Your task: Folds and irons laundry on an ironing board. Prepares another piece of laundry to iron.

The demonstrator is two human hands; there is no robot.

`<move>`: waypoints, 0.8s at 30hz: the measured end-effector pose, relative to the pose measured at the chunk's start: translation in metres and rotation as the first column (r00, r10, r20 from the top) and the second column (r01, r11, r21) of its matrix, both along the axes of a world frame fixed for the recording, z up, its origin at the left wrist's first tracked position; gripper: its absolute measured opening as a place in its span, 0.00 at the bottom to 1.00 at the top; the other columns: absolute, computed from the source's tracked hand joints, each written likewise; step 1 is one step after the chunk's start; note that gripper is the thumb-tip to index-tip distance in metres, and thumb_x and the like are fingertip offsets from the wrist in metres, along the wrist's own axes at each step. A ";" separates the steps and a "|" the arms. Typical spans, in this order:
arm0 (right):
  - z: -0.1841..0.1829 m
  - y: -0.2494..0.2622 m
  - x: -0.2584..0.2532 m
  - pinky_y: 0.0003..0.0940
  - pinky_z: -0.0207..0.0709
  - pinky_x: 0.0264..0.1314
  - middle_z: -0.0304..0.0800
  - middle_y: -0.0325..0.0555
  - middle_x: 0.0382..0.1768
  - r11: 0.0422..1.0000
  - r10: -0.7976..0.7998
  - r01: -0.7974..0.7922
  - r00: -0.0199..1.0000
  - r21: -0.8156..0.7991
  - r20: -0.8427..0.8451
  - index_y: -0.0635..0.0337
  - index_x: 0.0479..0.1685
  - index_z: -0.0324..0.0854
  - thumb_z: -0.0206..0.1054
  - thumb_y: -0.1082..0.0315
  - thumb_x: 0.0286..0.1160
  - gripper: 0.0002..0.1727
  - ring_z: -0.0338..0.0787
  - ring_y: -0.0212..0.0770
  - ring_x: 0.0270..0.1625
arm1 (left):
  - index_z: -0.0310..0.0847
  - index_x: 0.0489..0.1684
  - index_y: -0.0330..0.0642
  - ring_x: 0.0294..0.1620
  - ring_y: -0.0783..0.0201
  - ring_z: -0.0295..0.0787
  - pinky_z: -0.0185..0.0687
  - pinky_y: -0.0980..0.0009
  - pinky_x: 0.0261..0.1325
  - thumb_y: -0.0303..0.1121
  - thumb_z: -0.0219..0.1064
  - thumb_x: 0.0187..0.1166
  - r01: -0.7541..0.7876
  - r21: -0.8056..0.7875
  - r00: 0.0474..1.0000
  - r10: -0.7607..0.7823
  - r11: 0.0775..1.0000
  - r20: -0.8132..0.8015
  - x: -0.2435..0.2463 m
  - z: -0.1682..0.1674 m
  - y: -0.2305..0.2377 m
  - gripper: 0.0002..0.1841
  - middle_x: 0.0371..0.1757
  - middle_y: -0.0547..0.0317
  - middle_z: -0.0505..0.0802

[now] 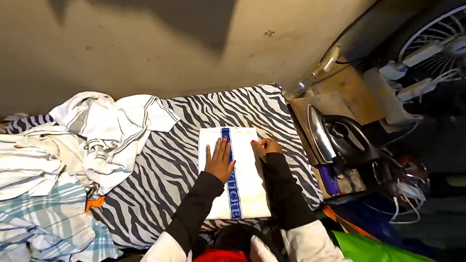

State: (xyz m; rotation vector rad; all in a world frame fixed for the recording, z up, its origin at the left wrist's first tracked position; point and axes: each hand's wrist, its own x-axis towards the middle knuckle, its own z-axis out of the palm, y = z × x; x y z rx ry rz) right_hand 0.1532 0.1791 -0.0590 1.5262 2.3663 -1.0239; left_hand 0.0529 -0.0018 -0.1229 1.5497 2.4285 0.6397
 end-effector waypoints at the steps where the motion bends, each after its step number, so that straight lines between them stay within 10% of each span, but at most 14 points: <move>1: 0.003 0.001 0.000 0.64 0.70 0.74 0.87 0.71 0.61 0.998 0.052 -0.051 0.997 -0.024 0.051 0.73 0.60 0.84 0.64 0.46 0.86 0.32 0.85 0.65 0.69 | 0.53 0.93 0.34 0.96 0.45 0.45 0.29 0.27 0.89 0.48 0.51 0.90 0.005 -0.016 1.000 -0.005 1.000 -0.003 0.001 -0.004 -0.001 0.36 0.95 0.44 0.57; 8: -0.008 0.014 0.005 0.67 0.71 0.72 0.87 0.76 0.57 0.988 0.150 -0.151 0.987 0.024 0.065 0.77 0.56 0.83 0.65 0.54 0.87 0.26 0.85 0.71 0.66 | 0.56 0.94 0.44 0.97 0.49 0.46 0.30 0.28 0.89 0.51 0.44 0.90 0.057 -0.049 0.997 -0.060 0.997 -0.057 0.000 -0.015 -0.001 0.34 0.95 0.56 0.59; 13: -0.011 -0.034 0.008 0.71 0.67 0.78 0.75 0.71 0.78 0.876 0.233 -0.179 0.970 0.448 -0.068 0.67 0.78 0.76 0.64 0.55 0.85 0.29 0.73 0.72 0.81 | 0.59 0.93 0.58 0.97 0.47 0.42 0.26 0.26 0.88 0.55 0.45 0.90 -0.009 -0.089 1.000 0.008 0.996 -0.018 -0.011 -0.006 0.004 0.32 0.96 0.60 0.58; 17: -0.075 -0.068 0.022 0.83 0.31 0.88 0.56 0.53 0.94 0.784 0.385 -0.296 0.921 0.546 -0.054 0.51 0.92 0.64 0.52 0.38 0.85 0.40 0.49 0.64 0.96 | 0.56 0.94 0.52 0.98 0.47 0.39 0.27 0.25 0.88 0.49 0.49 0.91 -0.229 -0.092 0.971 0.222 0.969 -0.087 -0.030 -0.015 -0.006 0.32 0.97 0.58 0.55; 22: -0.008 0.010 0.065 0.89 0.32 0.84 0.56 0.71 0.91 0.722 0.170 -0.053 0.980 0.690 -0.101 0.59 0.87 0.69 0.67 0.49 0.80 0.38 0.48 0.78 0.93 | 0.52 0.94 0.42 0.98 0.45 0.37 0.28 0.29 0.90 0.38 0.52 0.91 -0.315 -0.147 0.946 0.323 0.938 0.035 -0.058 0.006 -0.049 0.31 0.97 0.49 0.52; 24: 0.030 0.057 0.093 0.87 0.33 0.85 0.50 0.76 0.91 0.659 0.034 0.016 0.998 0.752 -0.052 0.66 0.91 0.60 0.62 0.52 0.85 0.39 0.44 0.81 0.93 | 0.60 0.90 0.36 0.93 0.38 0.54 0.49 0.32 0.88 0.35 0.58 0.87 -0.324 -0.045 0.937 0.327 0.945 0.126 -0.052 0.013 -0.082 0.31 0.92 0.38 0.63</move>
